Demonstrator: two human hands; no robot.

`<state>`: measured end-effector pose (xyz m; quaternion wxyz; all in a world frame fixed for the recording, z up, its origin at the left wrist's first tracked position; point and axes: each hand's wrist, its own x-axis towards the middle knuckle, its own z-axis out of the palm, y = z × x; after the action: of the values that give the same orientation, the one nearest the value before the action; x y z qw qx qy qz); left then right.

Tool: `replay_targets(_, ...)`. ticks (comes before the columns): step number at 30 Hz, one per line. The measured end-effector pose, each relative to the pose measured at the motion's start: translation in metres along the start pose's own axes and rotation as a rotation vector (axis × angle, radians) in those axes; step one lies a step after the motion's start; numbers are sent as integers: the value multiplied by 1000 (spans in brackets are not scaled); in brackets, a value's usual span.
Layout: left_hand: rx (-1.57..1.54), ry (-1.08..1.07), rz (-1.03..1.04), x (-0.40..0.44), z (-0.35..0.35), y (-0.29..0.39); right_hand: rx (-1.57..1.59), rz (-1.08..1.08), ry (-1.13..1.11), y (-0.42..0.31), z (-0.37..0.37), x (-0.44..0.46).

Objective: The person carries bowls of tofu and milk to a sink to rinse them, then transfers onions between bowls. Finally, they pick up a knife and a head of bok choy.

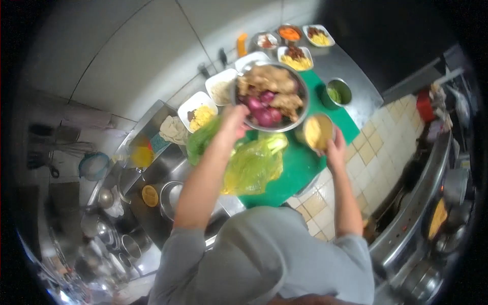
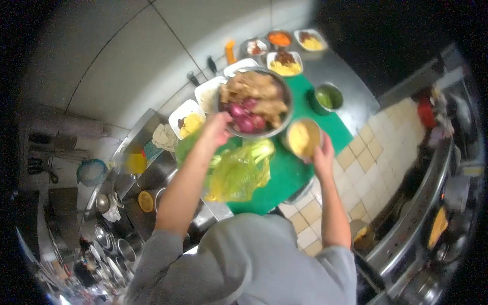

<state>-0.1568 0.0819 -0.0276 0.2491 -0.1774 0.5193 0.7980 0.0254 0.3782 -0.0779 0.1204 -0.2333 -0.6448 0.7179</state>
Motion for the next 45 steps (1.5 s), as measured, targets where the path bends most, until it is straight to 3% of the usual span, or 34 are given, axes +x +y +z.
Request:
replay_targets(2,68,2,-42,11,17,-14,-33,-63,67,17,-44,-19)
replay_targets(6,22,-70,-78,16,53,-30,91,39,252,26,-101,-79)
replay_targets(8,151,-30,-123,33,60,-44,134,54,263,9,-95,-108)
replay_targets(10,93,-47,-185,52,61,-62,120,61,180,1,-92,-126)
replay_targets(12,8,-101,-121,58,59,-77,111,65,108,-5,-90,-146)
replay_targets(14,584,15,178,50,49,-75,134,80,116,-5,-80,-153)
replay_targets(16,787,255,407,8,43,-63,161,62,-8,1,-79,-148)
replay_targets(17,740,165,507,-29,31,-51,223,133,0,4,-72,-147)
replay_targets(18,797,187,813,-41,17,-71,199,135,-16,3,-61,-145)
replay_targets(19,592,-80,766,-92,4,-56,185,143,-115,-15,-36,-146)
replay_targets(21,643,-289,807,-173,-26,-48,187,147,-308,-28,6,-143)
replay_targets(23,830,-228,908,-238,-52,-50,89,78,-626,-27,31,-134)
replay_targets(25,923,-227,926,-287,-74,-60,172,184,-750,-32,69,-139)
replay_targets(28,1156,-44,963,-351,-103,-72,215,297,-1013,-18,131,-143)
replay_targets(30,1131,107,923,-381,-128,-93,144,364,-1163,-32,175,-170)
replay_targets(36,1178,458,879,-495,-178,-124,34,243,-1442,-28,238,-269)
replay_targets(39,1196,560,912,-548,-205,-135,148,313,-1383,-30,251,-359)
replay_targets(44,902,729,878,-633,-272,-181,216,426,-1313,-9,274,-487)
replay_targets(45,910,813,1009,-648,-285,-189,221,432,-1349,-7,277,-510)
